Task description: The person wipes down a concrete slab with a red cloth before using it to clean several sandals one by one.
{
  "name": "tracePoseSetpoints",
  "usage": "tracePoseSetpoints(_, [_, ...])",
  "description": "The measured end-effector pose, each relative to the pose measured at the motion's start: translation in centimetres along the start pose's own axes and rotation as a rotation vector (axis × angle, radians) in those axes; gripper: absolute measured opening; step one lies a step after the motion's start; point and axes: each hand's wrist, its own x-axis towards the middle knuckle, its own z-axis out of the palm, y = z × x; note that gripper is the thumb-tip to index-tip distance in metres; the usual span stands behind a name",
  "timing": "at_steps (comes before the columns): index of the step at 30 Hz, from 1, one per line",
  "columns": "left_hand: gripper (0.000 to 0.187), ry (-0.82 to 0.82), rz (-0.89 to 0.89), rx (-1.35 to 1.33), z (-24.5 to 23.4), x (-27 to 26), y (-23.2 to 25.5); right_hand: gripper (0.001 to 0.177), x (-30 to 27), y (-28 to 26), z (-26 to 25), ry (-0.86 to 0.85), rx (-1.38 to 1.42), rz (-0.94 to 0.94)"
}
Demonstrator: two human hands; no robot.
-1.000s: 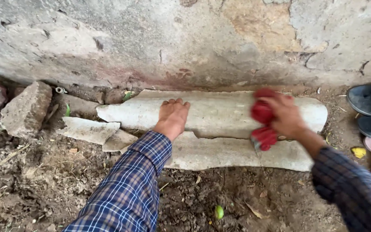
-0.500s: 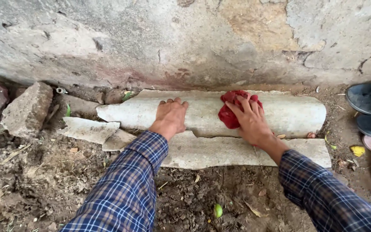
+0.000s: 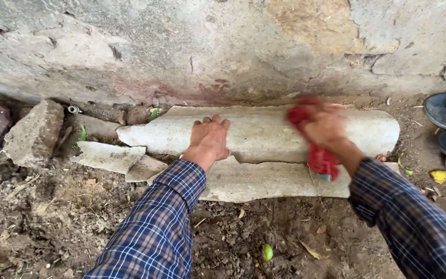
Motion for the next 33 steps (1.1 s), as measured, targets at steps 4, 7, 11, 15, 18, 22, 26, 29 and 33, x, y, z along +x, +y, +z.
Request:
tracePoseSetpoints(4, [0.077,0.007,0.019,0.005,-0.4,-0.2,-0.1,0.059,0.6,-4.3,-4.0,-0.109,0.103,-0.155])
tracePoseSetpoints(7, [0.077,-0.010,0.004,-0.039,-0.6,-0.3,0.0,0.061,1.0,-0.7,-4.2,-0.320,-0.018,0.241])
tracePoseSetpoints(11, [0.090,-0.047,-0.047,-0.006,-0.3,0.3,0.3,0.060,-1.4,4.9,-4.9,-0.226,-0.021,0.597])
tracePoseSetpoints(15, [0.091,-0.048,-0.054,0.007,-0.4,0.1,0.9,0.054,-1.5,9.0,-1.5,-0.021,-0.400,0.512])
tracePoseSetpoints(18, [0.087,-0.066,-0.055,-0.008,-0.4,0.0,1.0,0.057,-2.0,-2.6,-6.6,-0.308,-0.354,0.497])
tracePoseSetpoints(22, [0.090,-0.068,-0.059,0.026,-0.3,-0.8,1.5,0.042,1.9,-3.5,-0.2,-0.312,-0.099,0.293])
tracePoseSetpoints(26, [0.087,-0.022,-0.053,0.005,0.5,-1.1,1.2,0.054,0.2,-6.0,-4.2,-0.102,0.056,-0.060])
tracePoseSetpoints(29, [0.087,0.016,-0.065,-0.026,1.5,-1.1,0.9,0.058,0.4,-1.2,-1.7,-0.047,0.167,0.192])
tracePoseSetpoints(33, [0.092,0.036,-0.109,-0.079,2.3,-1.1,1.7,0.055,0.8,-2.6,-2.5,0.004,0.098,0.507])
